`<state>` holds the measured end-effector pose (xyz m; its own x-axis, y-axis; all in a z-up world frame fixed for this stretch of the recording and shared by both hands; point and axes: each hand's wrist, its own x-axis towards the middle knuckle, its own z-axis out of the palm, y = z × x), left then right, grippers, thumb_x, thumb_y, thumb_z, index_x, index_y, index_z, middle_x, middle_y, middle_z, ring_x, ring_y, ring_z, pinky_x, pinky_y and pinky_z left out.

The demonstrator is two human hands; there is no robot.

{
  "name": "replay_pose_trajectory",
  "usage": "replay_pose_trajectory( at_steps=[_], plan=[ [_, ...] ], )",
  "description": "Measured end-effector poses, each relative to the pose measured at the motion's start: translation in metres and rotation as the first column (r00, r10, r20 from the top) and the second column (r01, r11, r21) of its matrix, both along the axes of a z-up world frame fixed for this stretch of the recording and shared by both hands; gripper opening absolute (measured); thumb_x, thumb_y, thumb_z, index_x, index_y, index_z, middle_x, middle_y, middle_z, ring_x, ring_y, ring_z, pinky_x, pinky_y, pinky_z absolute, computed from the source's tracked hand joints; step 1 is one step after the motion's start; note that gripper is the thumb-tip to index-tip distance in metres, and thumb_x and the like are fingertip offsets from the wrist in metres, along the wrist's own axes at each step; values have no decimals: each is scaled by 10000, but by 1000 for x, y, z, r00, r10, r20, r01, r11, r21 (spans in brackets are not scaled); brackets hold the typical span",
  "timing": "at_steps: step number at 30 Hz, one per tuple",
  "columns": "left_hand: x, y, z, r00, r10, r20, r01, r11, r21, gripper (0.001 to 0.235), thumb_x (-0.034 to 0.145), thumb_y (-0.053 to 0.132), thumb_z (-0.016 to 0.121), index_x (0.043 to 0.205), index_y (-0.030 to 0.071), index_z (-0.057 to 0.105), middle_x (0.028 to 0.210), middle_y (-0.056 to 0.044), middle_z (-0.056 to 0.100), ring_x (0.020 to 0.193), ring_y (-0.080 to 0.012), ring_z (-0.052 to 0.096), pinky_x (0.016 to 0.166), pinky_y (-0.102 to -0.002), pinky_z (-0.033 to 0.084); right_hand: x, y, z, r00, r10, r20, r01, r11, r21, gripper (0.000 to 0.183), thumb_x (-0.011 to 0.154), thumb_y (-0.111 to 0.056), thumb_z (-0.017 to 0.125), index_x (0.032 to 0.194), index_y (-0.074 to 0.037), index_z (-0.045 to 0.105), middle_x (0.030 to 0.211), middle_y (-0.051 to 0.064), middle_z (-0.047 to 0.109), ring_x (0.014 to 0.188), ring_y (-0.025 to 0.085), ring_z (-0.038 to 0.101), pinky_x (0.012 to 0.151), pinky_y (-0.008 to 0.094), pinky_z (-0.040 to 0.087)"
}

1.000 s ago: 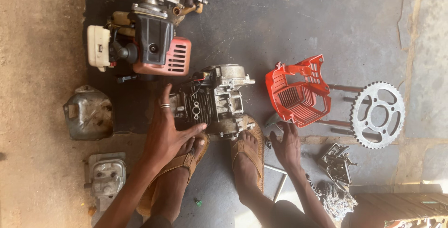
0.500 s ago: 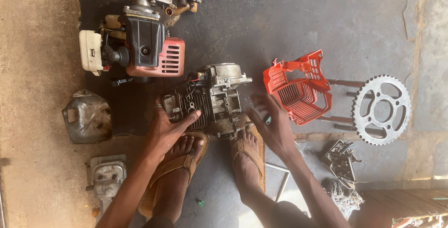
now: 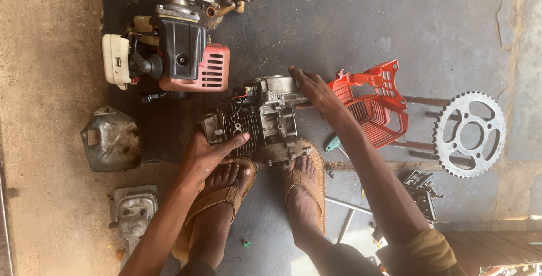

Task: The person disassembles a small engine component by removing screws and the top casing using a T-handle wrench and a screwdriver.

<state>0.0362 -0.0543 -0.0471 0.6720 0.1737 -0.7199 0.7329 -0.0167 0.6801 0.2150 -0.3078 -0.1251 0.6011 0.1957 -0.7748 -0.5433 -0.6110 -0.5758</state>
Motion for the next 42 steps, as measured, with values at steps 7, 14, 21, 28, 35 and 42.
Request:
replay_pose_trajectory(
  at_steps=[7, 14, 21, 28, 35, 42],
  plan=[
    [-7, -2, 5, 981, 17, 192, -6, 998, -58, 427, 714, 391, 874, 881, 16, 757, 769, -111, 763, 615, -180, 703, 579, -294, 592, -7, 16, 23, 1000, -21, -20, 23, 996, 88, 727, 893, -660, 344, 1388, -170, 552, 1374, 210, 592, 1218, 374, 580, 911, 554, 561],
    [-10, -14, 22, 938, -37, 343, 18, 998, 58, 388, 720, 310, 880, 918, 23, 710, 813, -96, 766, 629, -162, 733, 612, -293, 620, -21, 5, 34, 987, -155, 40, 149, 980, 134, 621, 903, -559, 498, 1258, -89, 695, 1140, 301, 725, 1083, 430, 660, 997, 578, 553],
    [3, -21, 60, 951, 39, 308, -18, 997, -68, 705, 674, 73, 875, 1192, -77, 420, 836, -157, 747, 551, -222, 688, 484, -385, 575, -43, 12, 94, 880, -330, 341, 293, 943, 158, 685, 874, -624, 486, 1311, -125, 658, 1228, 163, 724, 1160, 364, 659, 990, 600, 479],
    [-21, -23, 9, 736, -41, 676, 47, 999, 9, 885, 763, 67, 880, 1387, -40, 262, 1154, -174, 641, 1037, -253, 712, 951, -406, 630, -70, 12, 95, 746, -364, 558, 201, 921, 333, 643, 964, -559, 547, 1322, -33, 640, 1244, 183, 716, 1178, 302, 670, 1056, 486, 511],
    [-39, -1, -14, 828, -241, 507, 127, 960, 250, 1031, 622, 131, 927, 1385, -4, 247, 1160, -195, 645, 1030, -298, 695, 934, -399, 602, -127, 5, 101, 746, -466, 476, 217, 846, 487, 578, 960, -351, 686, 1409, -24, 528, 1391, 166, 576, 1336, 275, 552, 1145, 467, 448],
    [-49, 22, -25, 762, -332, 556, 159, 928, 336, 1012, 623, 18, 896, 1461, 59, 330, 1235, -209, 656, 1142, -356, 671, 990, -472, 557, -174, 26, 117, 757, -428, 493, 147, 847, 510, 950, 825, -188, 802, 1563, -111, 209, 1477, 189, 399, 1448, 347, 431, 1134, 545, 436]
  ],
)
